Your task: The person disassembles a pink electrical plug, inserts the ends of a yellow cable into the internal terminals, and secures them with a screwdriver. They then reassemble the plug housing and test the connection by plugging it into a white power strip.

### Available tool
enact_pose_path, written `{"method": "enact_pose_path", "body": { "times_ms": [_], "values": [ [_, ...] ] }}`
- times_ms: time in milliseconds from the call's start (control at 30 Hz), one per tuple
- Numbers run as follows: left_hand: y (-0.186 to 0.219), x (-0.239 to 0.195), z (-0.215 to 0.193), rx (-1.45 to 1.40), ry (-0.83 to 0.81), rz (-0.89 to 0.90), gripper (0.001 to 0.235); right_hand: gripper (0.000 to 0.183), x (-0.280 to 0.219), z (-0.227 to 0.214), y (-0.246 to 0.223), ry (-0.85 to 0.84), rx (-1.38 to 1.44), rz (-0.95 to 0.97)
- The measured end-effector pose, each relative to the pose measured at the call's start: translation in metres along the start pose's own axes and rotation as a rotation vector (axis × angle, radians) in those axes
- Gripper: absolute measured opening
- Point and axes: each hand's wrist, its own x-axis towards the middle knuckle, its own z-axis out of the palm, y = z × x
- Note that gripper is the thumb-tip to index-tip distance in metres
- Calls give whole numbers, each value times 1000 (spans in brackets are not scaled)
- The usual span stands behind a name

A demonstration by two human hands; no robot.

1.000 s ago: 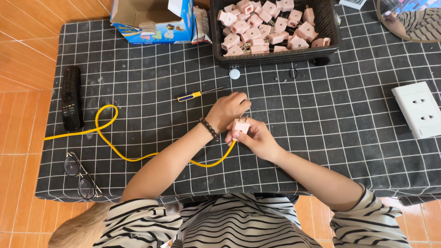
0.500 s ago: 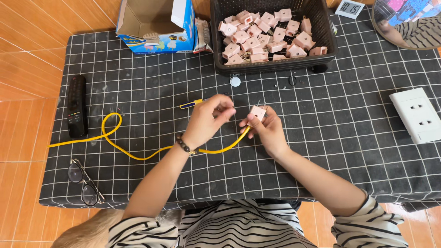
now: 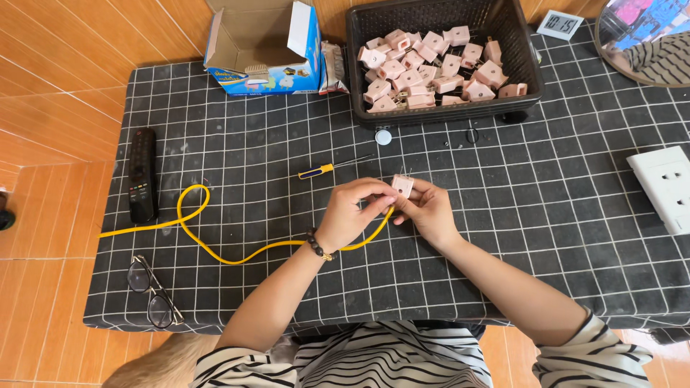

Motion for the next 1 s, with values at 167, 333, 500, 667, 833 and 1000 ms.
{"method": "enact_pose_path", "body": {
  "times_ms": [167, 333, 500, 667, 833, 1000],
  "values": [
    [-9, -4, 2, 148, -5, -30, 10, 44, -2, 2, 0, -35, -30, -7],
    [-16, -5, 4, 185, -19, -64, 9, 47, -5, 5, -4, -38, -33, -15],
    [-19, -8, 5, 211, -62, -120, 9, 46, -4, 0, 6, -44, -36, -19],
    [-31, -10, 9, 277, -14, -171, 15, 50, -5, 3, 4, -54, -67, -50],
    [-33, -10, 13, 147, -23, -302, 41, 55, -7, 2, 3, -64, -119, -104],
    [-32, -10, 16, -9, -57, -362, 44, 58, -16, 6, -13, -77, -220, -168]
  ]
}}
